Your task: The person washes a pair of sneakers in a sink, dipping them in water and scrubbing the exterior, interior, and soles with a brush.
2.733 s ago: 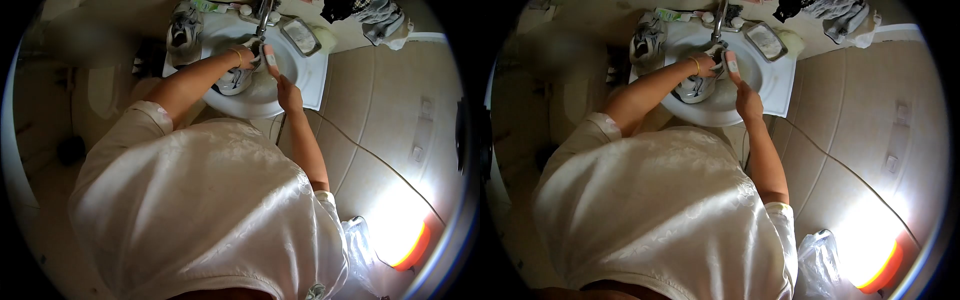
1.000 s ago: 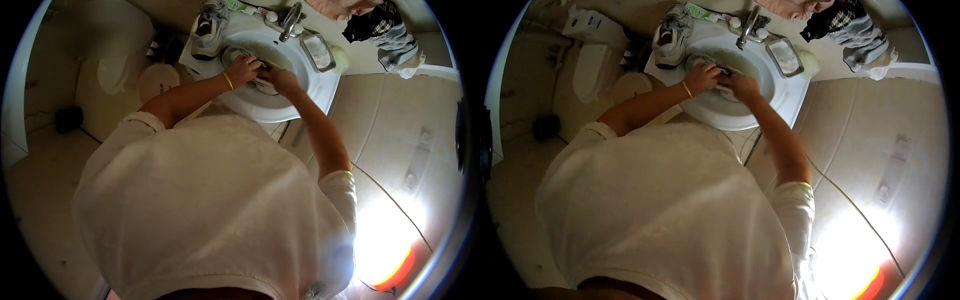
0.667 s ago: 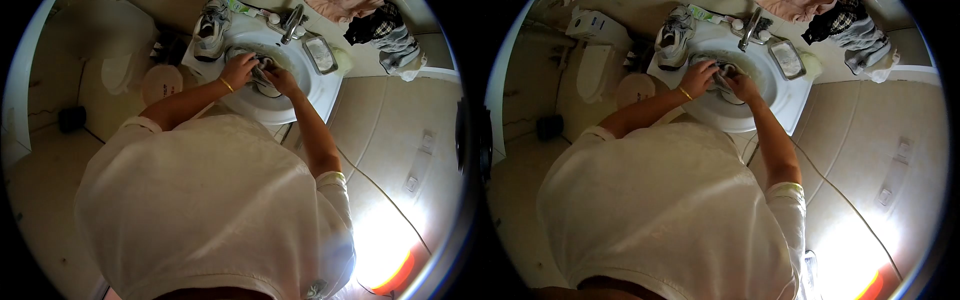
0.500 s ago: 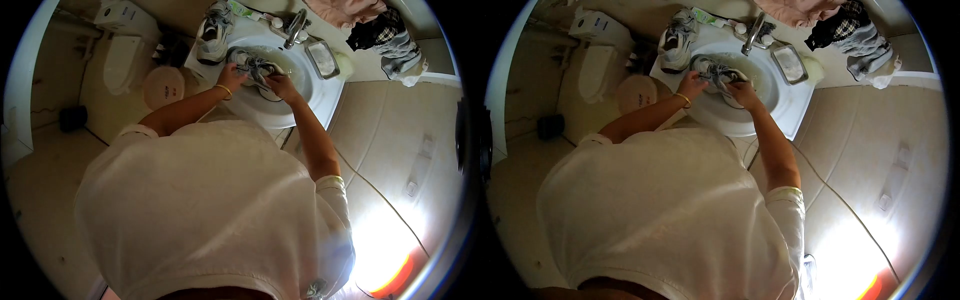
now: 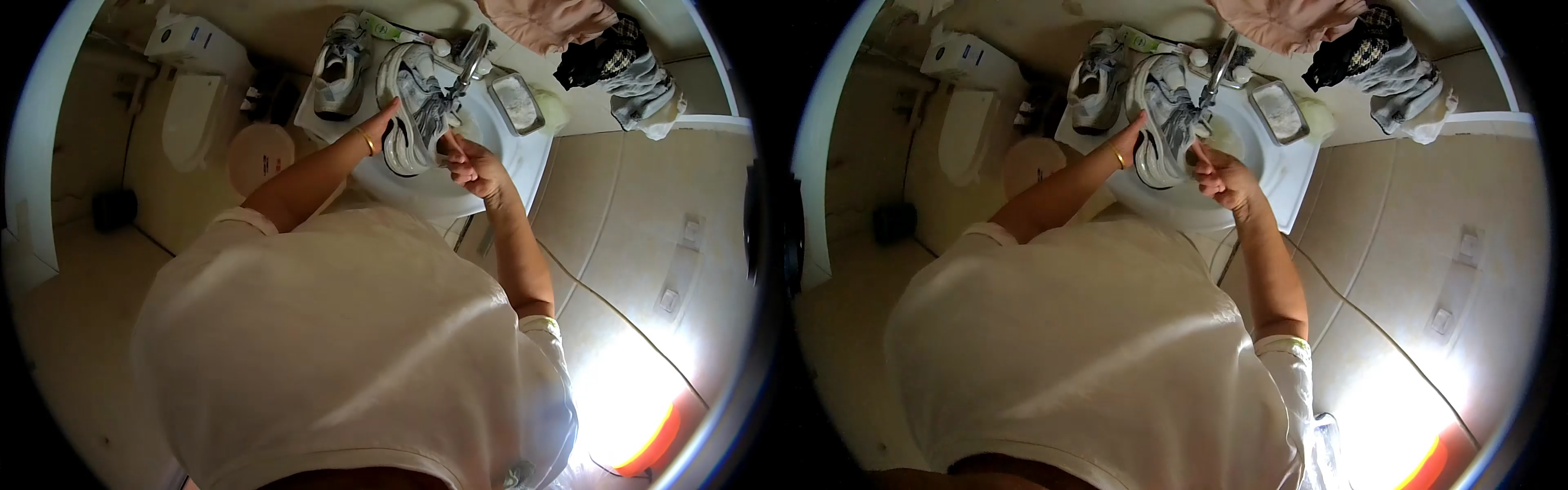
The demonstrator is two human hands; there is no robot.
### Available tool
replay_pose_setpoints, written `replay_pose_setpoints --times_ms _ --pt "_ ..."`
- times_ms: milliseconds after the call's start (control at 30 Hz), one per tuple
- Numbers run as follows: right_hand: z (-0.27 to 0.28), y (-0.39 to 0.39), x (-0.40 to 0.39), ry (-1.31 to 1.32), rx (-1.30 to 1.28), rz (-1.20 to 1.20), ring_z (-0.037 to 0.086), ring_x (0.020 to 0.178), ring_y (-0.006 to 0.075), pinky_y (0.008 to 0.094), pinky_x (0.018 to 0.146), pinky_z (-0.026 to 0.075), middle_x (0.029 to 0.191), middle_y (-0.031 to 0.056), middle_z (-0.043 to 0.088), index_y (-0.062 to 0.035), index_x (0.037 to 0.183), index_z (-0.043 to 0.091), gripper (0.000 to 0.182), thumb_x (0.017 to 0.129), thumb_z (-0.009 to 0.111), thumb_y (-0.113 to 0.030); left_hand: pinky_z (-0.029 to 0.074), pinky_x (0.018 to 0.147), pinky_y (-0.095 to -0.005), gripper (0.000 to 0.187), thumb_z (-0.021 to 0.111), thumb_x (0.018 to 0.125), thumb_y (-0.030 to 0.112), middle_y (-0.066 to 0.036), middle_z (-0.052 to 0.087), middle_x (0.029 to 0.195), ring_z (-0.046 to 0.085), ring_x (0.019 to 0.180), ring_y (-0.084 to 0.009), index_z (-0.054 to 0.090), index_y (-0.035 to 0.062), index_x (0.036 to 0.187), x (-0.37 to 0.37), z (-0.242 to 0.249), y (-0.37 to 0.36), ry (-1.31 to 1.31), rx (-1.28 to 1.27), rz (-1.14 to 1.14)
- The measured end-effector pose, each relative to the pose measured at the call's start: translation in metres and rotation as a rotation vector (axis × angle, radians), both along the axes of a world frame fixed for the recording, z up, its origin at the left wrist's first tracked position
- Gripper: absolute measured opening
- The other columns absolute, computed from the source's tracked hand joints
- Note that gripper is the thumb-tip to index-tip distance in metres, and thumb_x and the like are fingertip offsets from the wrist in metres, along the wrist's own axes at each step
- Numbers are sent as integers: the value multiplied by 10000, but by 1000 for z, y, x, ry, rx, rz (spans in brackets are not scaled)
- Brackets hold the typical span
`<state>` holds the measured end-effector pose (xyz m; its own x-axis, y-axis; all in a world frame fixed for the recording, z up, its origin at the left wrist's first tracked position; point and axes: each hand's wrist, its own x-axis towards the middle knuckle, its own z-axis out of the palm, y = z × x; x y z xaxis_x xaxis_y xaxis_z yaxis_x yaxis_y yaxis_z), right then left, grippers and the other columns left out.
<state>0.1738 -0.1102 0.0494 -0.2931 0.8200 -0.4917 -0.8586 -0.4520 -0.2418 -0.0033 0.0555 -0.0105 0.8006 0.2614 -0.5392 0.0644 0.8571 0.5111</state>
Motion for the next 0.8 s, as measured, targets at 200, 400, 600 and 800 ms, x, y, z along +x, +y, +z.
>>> replay_pose_setpoints --times_ms 200,400,600,800 --pt "6 -3 -35 -1468 269 -11 459 503 111 250 455 374 722 61 500 -38 1005 525 206 903 478 -211 385 947 -396 718 465 813 598 -67 436 1295 453 1145 -214 327 134 1343 11 -34 25 199 201 51" --pt "39 -41 -54 -1767 42 167 605 703 286 331 653 467 886 185 596 -11 991 537 214 881 477 -184 370 959 -401 814 416 798 655 -69 326 1376 383 1201 -248 211 136 1390 5 -49 30 103 166 84" --pt "11 19 -47 -2014 46 -140 601 653 253 309 612 457 709 180 605 -6 894 563 223 860 519 -221 137 1069 -345 855 287 815 683 -58 82 1467 125 1331 -202 46 126 1418 10 -4 1 142 538 -52" --pt "42 -20 -37 -1788 223 44 598 734 366 385 645 460 767 228 591 -5 866 567 215 835 518 -211 75 1076 -305 746 284 872 571 -69 136 1461 128 1337 -159 126 76 1408 7 -34 24 76 638 6"
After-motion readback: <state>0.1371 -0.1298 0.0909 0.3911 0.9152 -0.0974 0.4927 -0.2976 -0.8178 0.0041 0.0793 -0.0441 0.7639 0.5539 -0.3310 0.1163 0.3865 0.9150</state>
